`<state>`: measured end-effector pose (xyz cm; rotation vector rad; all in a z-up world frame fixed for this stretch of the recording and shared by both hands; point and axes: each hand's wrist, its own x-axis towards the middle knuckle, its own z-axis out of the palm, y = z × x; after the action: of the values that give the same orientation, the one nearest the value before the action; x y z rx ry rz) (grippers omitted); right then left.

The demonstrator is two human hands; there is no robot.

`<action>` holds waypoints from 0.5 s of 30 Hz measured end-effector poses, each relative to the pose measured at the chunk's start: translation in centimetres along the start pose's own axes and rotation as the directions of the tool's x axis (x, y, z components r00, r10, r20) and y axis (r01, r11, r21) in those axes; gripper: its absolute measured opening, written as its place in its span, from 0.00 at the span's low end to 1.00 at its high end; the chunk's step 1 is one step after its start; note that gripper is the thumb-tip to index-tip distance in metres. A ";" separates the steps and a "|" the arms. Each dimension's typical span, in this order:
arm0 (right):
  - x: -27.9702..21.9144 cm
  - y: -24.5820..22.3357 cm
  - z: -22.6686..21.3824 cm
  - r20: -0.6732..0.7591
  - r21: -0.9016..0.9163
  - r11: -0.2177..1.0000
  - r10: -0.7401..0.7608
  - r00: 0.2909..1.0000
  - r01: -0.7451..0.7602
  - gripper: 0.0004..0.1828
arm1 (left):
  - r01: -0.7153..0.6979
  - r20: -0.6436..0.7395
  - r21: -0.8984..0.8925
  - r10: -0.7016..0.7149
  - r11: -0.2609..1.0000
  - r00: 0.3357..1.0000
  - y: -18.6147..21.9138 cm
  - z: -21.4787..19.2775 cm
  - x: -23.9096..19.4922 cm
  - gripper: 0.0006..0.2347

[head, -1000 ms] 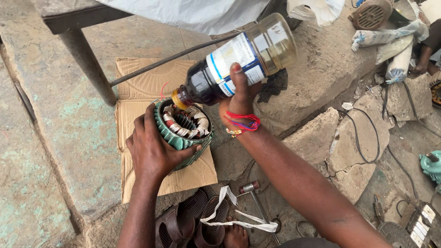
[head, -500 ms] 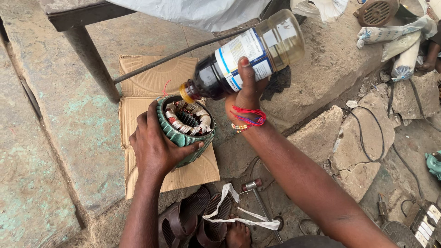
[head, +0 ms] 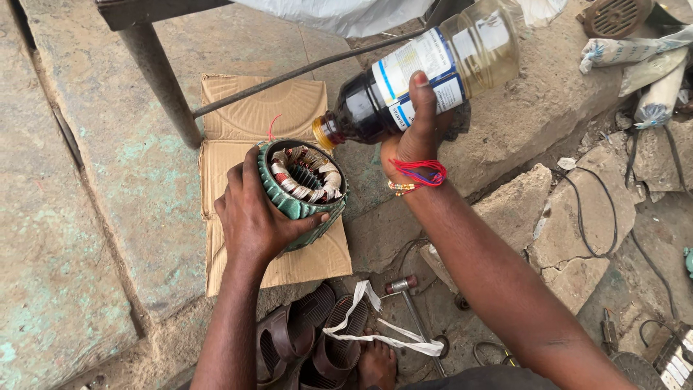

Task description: The person holds a cylindrical motor stator with copper windings and pours a yellow liquid from a plastic bottle into the center of the stator. The person rotates the stator to distribute the liquid and then places it on a piece of cardboard.

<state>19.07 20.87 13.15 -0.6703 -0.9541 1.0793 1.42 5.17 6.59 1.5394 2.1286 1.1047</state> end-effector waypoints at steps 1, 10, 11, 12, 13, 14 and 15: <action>0.1 -0.1 -0.1 0.000 -0.010 1.000 0.009 1.000 -0.009 0.43 | -0.003 0.000 0.000 0.003 1.000 1.000 0.0 0.0 0.0 0.62; 0.3 -0.1 -1.4 0.004 0.055 0.985 0.164 0.986 -0.164 0.43 | -0.019 -0.015 -0.043 0.019 0.999 1.000 -1.3 0.4 -1.0 0.61; 0.2 0.0 -1.4 0.007 0.076 0.975 0.209 0.978 -0.209 0.43 | -0.019 -0.013 -0.054 0.019 0.998 1.000 -1.6 0.4 -1.3 0.61; 0.0 0.1 -1.2 0.013 0.083 0.979 0.185 0.983 -0.185 0.41 | -0.049 -0.041 -0.072 0.047 0.996 0.998 -2.0 0.3 -1.6 0.61; -0.1 0.2 -1.1 0.018 0.091 0.983 0.159 0.987 -0.160 0.40 | -0.080 -0.070 -0.089 0.074 0.993 0.995 -2.3 0.3 -1.9 0.61; -0.3 0.3 -1.0 0.025 0.098 0.986 0.135 0.991 -0.137 0.38 | -0.110 -0.099 -0.106 0.100 0.988 0.990 -2.7 0.3 -2.3 0.61; -0.6 0.4 -0.8 0.013 0.104 0.982 0.156 0.988 -0.157 0.37 | -0.133 -0.120 -0.128 0.118 0.983 0.986 -3.1 0.3 -2.7 0.60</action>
<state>19.57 20.45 12.26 -0.6646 -0.8532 1.2619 0.53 2.39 3.62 1.6016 2.0004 1.3788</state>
